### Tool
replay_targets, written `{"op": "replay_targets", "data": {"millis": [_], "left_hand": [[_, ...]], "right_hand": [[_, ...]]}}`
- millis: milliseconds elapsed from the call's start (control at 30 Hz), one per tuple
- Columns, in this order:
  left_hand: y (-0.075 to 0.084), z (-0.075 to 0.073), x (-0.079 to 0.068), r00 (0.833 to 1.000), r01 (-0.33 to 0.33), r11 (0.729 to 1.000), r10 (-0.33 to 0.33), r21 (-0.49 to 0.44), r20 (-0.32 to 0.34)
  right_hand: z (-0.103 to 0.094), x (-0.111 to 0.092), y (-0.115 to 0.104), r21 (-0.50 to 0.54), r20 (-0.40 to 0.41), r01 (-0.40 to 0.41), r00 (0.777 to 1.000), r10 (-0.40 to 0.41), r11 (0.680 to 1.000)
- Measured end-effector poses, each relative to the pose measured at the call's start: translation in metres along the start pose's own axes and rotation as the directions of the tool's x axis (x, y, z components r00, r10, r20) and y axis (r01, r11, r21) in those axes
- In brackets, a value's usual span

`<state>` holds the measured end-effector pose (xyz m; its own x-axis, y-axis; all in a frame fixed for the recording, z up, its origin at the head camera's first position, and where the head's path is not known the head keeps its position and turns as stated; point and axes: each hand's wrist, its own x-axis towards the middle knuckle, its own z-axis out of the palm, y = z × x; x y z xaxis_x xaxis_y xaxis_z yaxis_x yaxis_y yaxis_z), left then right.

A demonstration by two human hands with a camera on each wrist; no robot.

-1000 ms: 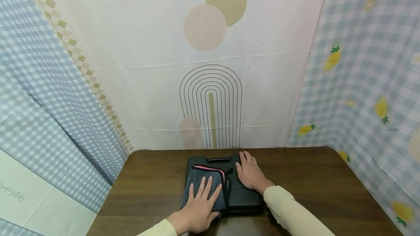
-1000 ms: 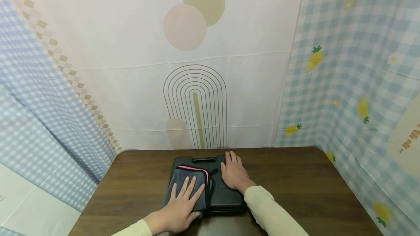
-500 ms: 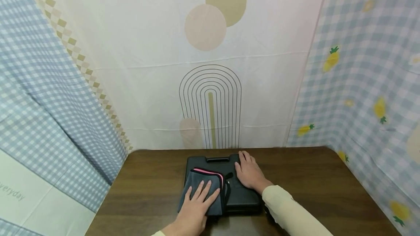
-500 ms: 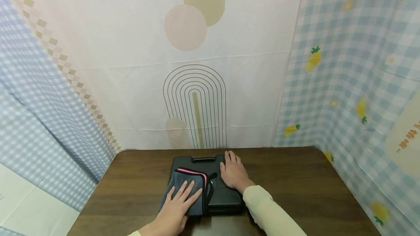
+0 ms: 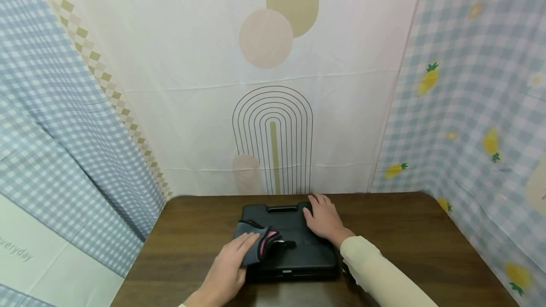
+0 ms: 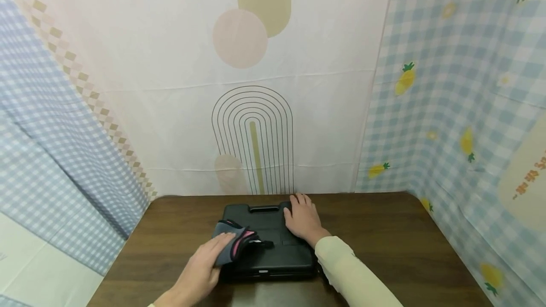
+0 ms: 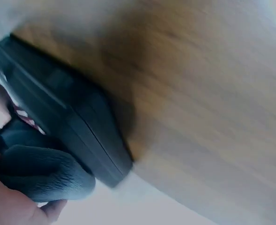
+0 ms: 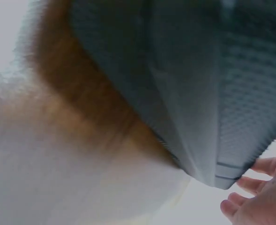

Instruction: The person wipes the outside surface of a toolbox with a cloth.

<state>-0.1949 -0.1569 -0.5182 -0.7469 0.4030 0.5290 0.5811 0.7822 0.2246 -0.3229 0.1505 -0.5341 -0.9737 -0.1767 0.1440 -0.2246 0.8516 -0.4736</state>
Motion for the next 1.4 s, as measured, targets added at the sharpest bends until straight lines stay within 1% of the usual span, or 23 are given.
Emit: {"op": "replay_targets", "data": {"millis": [67,133,200,333,433,500,567,633,733,800,900,967,1067,1133,1233,1367,1400], "left_hand": [[-0.007,-0.007,-0.002,0.998,0.030,0.999,-0.030,0.013,-0.064],[-0.014,-0.014,-0.004,0.992,0.079,0.997,-0.077,0.016,-0.103],[-0.020,-0.020,-0.006,0.984,0.123,0.992,-0.120,0.015,-0.128],[-0.029,-0.030,-0.011,0.972,0.179,0.983,-0.172,0.029,-0.162],[-0.033,-0.033,-0.012,0.968,0.198,0.980,-0.190,0.034,-0.167],[-0.034,-0.033,-0.012,0.967,0.204,0.978,-0.196,0.035,-0.160],[-0.034,-0.032,-0.011,0.968,0.211,0.977,-0.204,0.036,-0.148],[-0.034,-0.031,-0.010,0.968,0.216,0.976,-0.209,0.032,-0.139],[-0.034,-0.030,-0.008,0.967,0.221,0.975,-0.216,0.028,-0.133],[-0.034,-0.030,-0.007,0.966,0.226,0.974,-0.221,0.025,-0.131],[-0.033,-0.030,-0.008,0.965,0.237,0.971,-0.232,0.023,-0.123],[-0.033,-0.031,-0.008,0.964,0.245,0.969,-0.241,0.021,-0.116],[-0.033,-0.032,-0.008,0.962,0.254,0.967,-0.251,0.016,-0.110],[-0.032,-0.032,-0.007,0.961,0.258,0.966,-0.255,0.015,-0.109],[-0.031,-0.032,-0.007,0.957,0.271,0.963,-0.270,-0.001,-0.111],[-0.028,-0.031,-0.006,0.947,0.299,0.954,-0.301,-0.029,-0.111],[-0.028,-0.031,-0.006,0.944,0.312,0.949,-0.315,-0.039,-0.103]], "right_hand": [[-0.003,0.001,-0.002,-0.001,-0.004,0.000,1.000,0.000,1.000],[-0.004,0.003,-0.003,0.001,-0.003,0.002,1.000,-0.002,1.000],[-0.006,0.004,-0.004,0.001,0.000,0.003,1.000,-0.003,1.000],[-0.010,0.008,-0.009,0.009,0.001,0.015,1.000,-0.015,1.000],[-0.013,0.012,-0.015,-0.005,0.010,0.032,0.999,-0.032,0.999],[-0.016,0.017,-0.020,-0.013,0.030,0.050,0.998,-0.049,0.999],[-0.016,0.023,-0.024,-0.015,0.054,0.085,0.995,-0.084,0.996],[-0.016,0.030,-0.029,0.001,0.091,0.123,0.988,-0.123,0.992],[-0.013,0.040,-0.035,0.020,0.154,0.177,0.972,-0.178,0.984],[-0.011,0.046,-0.039,0.028,0.200,0.184,0.962,-0.185,0.983],[-0.008,0.054,-0.045,0.021,0.275,0.165,0.947,-0.164,0.986],[-0.007,0.059,-0.049,0.021,0.328,0.134,0.935,-0.134,0.991],[-0.006,0.065,-0.053,0.011,0.406,0.094,0.909,-0.090,0.996],[-0.007,0.068,-0.054,0.010,0.444,0.060,0.894,-0.058,0.998],[-0.006,0.070,-0.053,-0.009,0.479,0.017,0.878,-0.011,1.000],[-0.004,0.069,-0.051,-0.021,0.495,-0.011,0.869,0.020,1.000],[-0.003,0.069,-0.050,-0.021,0.498,-0.016,0.867,0.024,1.000]]}}
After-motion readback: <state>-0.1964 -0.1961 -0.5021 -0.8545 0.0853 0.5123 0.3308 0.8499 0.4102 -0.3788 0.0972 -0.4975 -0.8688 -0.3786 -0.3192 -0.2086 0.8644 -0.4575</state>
